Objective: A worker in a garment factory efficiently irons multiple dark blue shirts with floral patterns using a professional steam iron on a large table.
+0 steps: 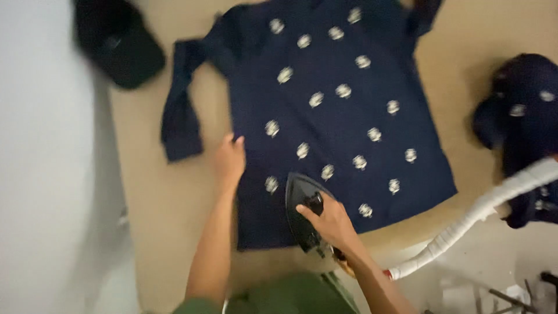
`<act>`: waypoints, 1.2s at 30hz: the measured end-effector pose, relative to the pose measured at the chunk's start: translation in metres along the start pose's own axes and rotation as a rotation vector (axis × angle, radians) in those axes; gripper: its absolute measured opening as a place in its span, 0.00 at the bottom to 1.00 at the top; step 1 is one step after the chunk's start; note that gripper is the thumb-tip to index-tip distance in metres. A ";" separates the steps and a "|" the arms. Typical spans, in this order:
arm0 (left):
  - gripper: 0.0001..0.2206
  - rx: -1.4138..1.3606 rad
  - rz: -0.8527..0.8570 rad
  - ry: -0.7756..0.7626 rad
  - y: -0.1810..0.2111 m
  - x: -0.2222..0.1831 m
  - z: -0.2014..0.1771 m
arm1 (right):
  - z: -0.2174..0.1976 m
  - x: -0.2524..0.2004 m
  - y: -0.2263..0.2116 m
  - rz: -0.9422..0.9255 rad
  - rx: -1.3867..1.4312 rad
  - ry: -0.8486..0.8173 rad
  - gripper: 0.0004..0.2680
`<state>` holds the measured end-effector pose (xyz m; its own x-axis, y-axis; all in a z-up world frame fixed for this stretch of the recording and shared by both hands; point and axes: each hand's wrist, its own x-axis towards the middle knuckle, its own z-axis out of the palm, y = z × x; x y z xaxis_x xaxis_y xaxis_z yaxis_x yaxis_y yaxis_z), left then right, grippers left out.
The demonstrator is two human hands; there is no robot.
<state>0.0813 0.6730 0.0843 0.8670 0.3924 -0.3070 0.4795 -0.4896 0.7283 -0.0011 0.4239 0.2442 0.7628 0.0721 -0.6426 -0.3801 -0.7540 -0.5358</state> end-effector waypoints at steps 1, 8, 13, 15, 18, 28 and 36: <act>0.21 -0.004 0.032 -0.019 -0.016 0.020 0.013 | 0.001 0.024 0.023 0.011 0.013 0.033 0.27; 0.15 -0.231 0.035 0.183 -0.044 0.011 0.021 | -0.004 0.129 0.026 -0.052 0.070 0.097 0.24; 0.24 -0.471 -0.079 -0.007 -0.057 -0.033 0.012 | -0.044 0.243 -0.067 -0.181 0.006 0.158 0.22; 0.33 -0.277 -0.243 -0.216 -0.034 -0.089 -0.008 | -0.046 0.301 -0.074 -0.250 -0.029 0.214 0.15; 0.23 -0.049 -0.255 -0.240 -0.061 -0.160 -0.007 | -0.057 0.309 -0.102 -0.333 -0.079 -0.053 0.21; 0.12 -0.020 -0.150 0.174 -0.104 -0.215 -0.002 | 0.035 0.031 -0.017 -0.269 -0.468 -0.396 0.15; 0.07 -0.110 0.415 0.469 0.074 -0.186 0.045 | -0.068 0.018 0.021 -0.479 -0.283 -0.379 0.30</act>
<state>-0.0385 0.5284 0.1681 0.8144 0.4985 0.2970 0.0778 -0.6010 0.7954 0.0401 0.3646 0.2587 0.5574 0.6261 -0.5453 0.1457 -0.7203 -0.6782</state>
